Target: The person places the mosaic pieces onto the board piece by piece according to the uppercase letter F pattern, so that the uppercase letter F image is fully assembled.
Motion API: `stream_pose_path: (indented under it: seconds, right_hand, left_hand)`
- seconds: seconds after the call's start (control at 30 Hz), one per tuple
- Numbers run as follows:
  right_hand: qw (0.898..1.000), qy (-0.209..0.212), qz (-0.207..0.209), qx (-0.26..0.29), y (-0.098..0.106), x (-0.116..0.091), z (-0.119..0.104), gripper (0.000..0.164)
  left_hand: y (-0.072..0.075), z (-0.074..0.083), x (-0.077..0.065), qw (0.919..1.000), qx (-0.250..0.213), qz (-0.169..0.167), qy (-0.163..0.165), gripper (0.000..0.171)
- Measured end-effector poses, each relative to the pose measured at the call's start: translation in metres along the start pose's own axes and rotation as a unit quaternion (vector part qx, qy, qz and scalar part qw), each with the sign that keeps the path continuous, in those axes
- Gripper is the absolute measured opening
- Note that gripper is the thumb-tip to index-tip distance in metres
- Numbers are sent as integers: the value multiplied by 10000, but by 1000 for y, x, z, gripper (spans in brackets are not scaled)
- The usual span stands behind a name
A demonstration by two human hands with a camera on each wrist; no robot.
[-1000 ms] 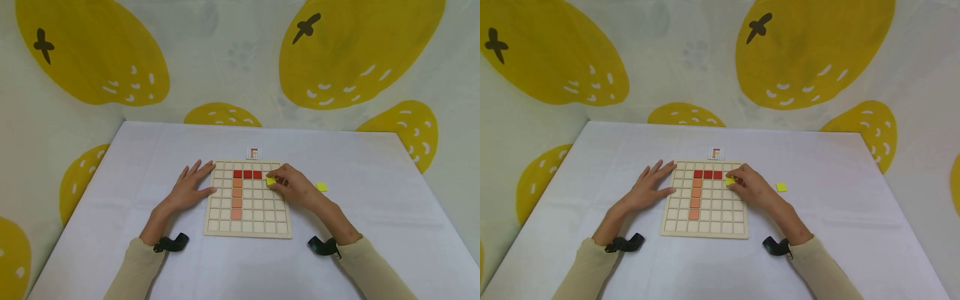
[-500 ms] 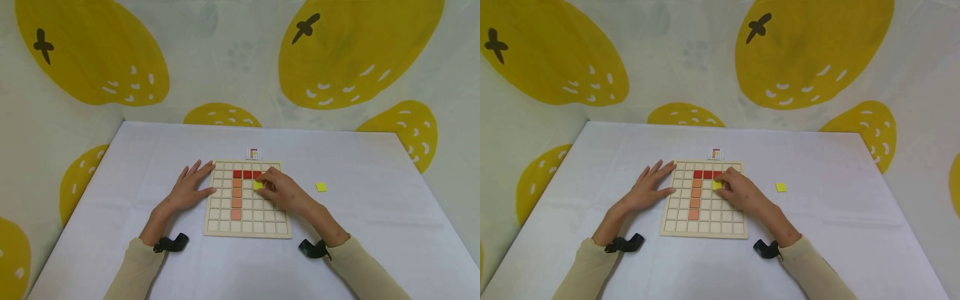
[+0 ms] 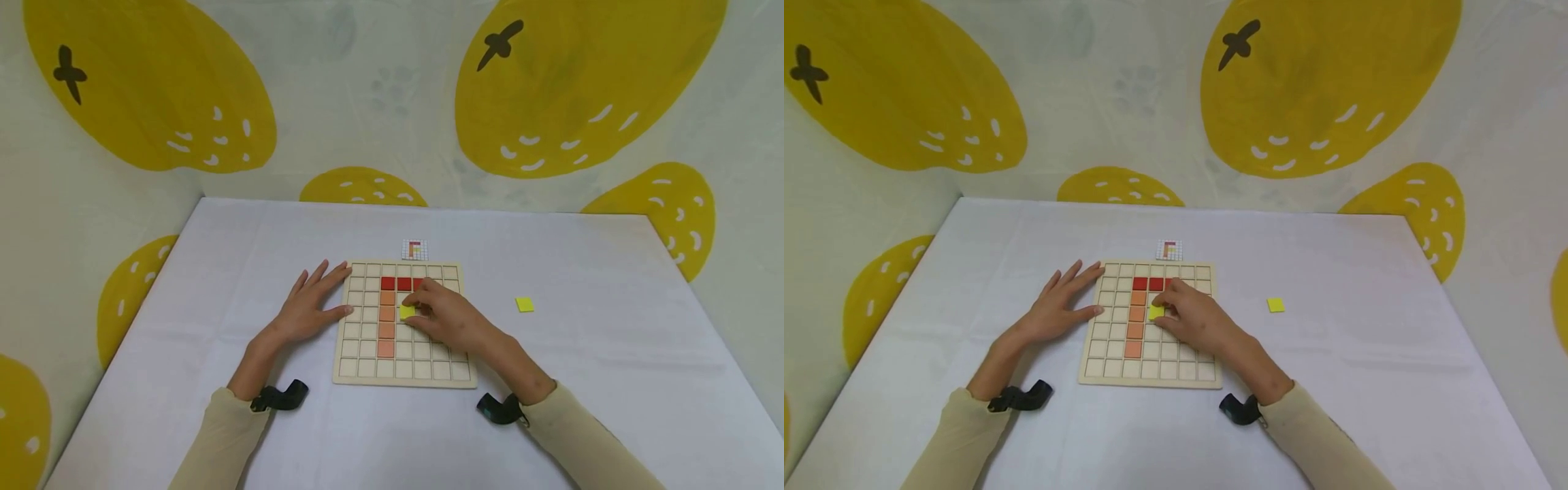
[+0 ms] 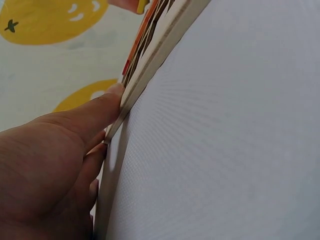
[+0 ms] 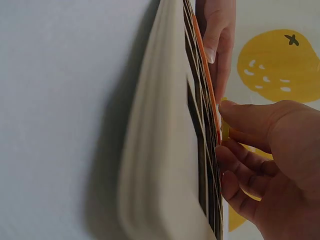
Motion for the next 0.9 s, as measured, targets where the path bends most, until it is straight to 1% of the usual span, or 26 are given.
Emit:
stream_pose_path:
  seconds: [0.1, 0.27, 0.47, 0.67, 0.83, 0.9]
  right_hand:
    - [9998, 60, 30, -179, -2, 1, -1, 34]
    - [9991, 232, 127, -331, -4, 0, 0, 33]
    - [9989, 200, 222, -364, -7, 0, 1, 34]
    - [9994, 77, 193, -265, -8, -1, 2, 34]
    - [9998, 45, 104, -157, -6, 0, 1, 36]
    - [10000, 16, 74, -25, -3, 1, 2, 35]
  left_hand:
    - [0, 0, 1, 10000, -18, -5, 7, 77]
    - [-1, 0, 2, 10000, -37, -28, -1, 77]
    - [-2, 2, 3, 10000, -23, -17, 1, 78]
    - [-3, 0, 2, 10000, 15, -68, -5, 77]
    - [-2, -2, 0, 10000, 53, -13, 2, 77]
    - [-1, -1, 0, 10000, 24, 6, -14, 77]
Point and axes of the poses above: each hand's wrist, its own x-axis towards the middle knuckle, its own y-axis out of the back of the hand, z = x × y, the point moved 1 cm from there along x, towards the middle knuckle, and after that the axes turned 9 degrees about -y, right-handed, at the moved point
